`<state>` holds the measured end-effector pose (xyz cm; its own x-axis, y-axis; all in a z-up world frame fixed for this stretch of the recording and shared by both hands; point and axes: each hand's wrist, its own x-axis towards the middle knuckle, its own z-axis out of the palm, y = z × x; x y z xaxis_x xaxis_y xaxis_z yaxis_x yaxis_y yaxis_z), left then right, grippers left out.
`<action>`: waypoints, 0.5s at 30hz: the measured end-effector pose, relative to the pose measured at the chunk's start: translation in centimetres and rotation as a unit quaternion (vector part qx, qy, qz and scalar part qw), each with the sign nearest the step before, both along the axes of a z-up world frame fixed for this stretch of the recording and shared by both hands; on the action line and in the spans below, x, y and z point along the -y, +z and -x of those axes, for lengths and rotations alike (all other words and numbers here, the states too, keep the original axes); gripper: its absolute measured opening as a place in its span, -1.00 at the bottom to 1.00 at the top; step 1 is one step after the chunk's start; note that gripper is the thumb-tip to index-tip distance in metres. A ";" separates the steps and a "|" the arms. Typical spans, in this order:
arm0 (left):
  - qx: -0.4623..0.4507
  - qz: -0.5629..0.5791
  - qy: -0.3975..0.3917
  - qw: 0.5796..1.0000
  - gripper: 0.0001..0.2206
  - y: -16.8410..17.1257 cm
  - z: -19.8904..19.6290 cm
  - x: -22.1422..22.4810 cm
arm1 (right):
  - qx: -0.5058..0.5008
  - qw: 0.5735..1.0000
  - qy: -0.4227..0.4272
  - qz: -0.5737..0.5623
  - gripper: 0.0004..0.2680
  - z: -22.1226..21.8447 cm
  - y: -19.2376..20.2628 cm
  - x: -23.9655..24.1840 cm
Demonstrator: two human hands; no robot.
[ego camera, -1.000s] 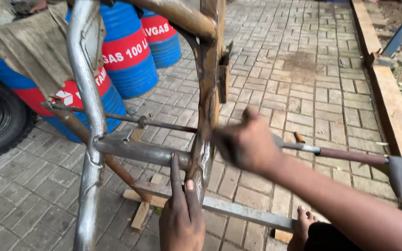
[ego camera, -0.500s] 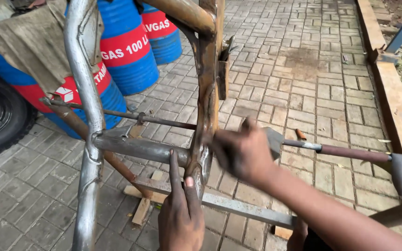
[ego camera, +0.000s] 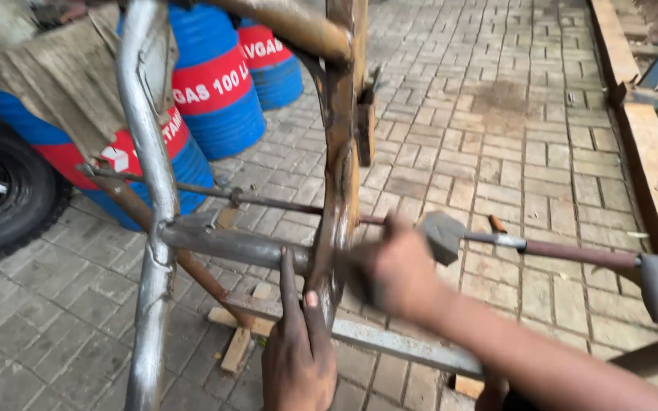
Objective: Sanding a metal frame with sandpaper to remove rust or old paint.
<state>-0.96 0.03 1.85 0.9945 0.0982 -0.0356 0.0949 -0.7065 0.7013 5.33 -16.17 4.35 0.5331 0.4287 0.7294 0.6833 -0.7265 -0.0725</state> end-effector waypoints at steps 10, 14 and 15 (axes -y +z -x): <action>-0.019 0.035 -0.015 0.999 -0.33 -0.2 0.1 -0.4 | 0.059 0.997 0.006 0.044 -0.74 -0.1 -0.4 -0.5; -0.038 0.063 -0.016 0.997 -0.31 0.1 0.7 -0.4 | 0.077 0.994 -0.079 -0.002 -0.79 -0.2 0.0 -0.2; -0.039 0.061 -0.022 0.997 -0.29 0.3 0.4 -0.4 | 0.065 0.997 -0.028 0.034 -0.81 0.3 -0.3 -0.5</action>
